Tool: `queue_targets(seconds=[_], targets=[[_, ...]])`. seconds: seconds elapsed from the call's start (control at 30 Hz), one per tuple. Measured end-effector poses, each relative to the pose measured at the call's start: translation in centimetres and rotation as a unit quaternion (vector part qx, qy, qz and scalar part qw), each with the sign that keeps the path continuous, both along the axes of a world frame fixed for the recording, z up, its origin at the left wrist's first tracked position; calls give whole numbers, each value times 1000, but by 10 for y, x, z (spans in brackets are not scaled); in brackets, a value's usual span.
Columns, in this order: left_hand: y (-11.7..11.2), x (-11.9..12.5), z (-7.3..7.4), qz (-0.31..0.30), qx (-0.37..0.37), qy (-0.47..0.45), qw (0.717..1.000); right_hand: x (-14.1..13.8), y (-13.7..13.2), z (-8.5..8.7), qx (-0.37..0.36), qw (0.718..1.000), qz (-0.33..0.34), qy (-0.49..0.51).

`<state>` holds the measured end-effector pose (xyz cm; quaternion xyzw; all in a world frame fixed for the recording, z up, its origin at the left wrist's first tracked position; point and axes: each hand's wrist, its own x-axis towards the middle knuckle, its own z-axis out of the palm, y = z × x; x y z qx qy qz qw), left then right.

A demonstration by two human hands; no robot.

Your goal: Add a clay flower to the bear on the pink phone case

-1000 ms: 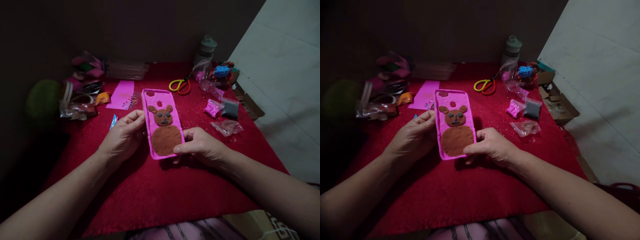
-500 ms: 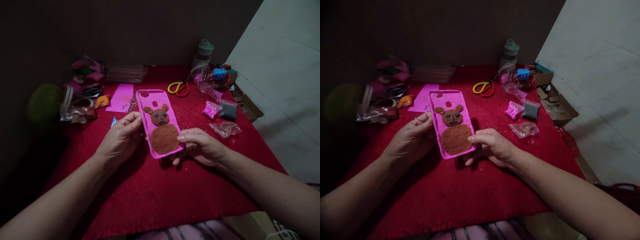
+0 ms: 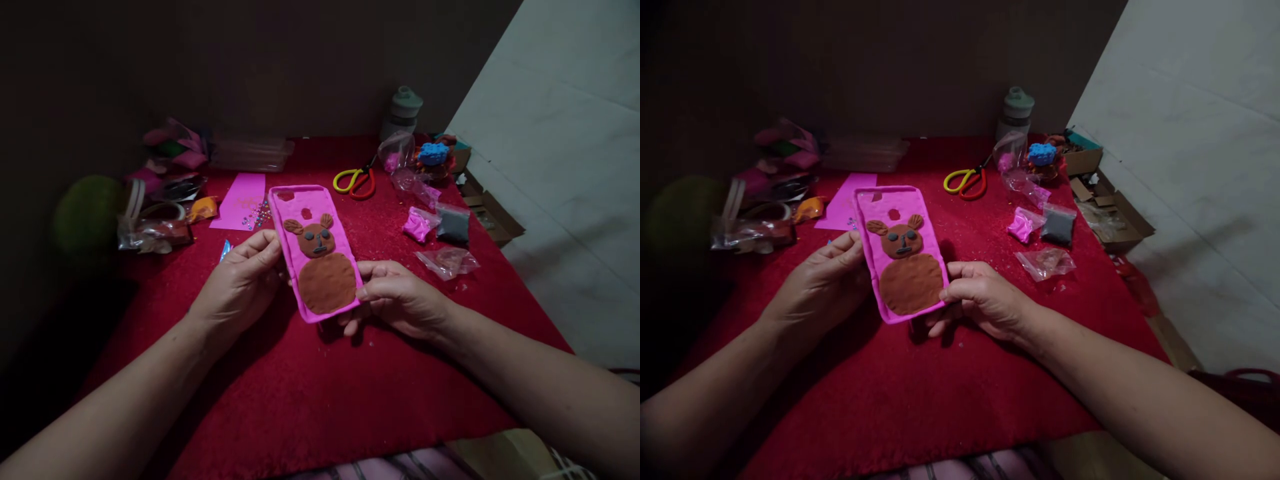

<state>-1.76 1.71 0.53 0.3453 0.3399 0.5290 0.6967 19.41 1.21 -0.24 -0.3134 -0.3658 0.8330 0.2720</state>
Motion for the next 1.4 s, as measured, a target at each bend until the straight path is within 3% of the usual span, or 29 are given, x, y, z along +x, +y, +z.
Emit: queue_targets(seconds=[0.7,0.9,1.4], targets=[[-5,4,-4,-2,1,23,1000,-8,-8,-8,38,995,-86,-30],[-9,6,-2,-11,-11,21,1000,-8,-10,-4,26,994,-81,-65],[-9,7,-3,-32,-11,6,999,-12,-11,-8,28,990,-133,-32]])
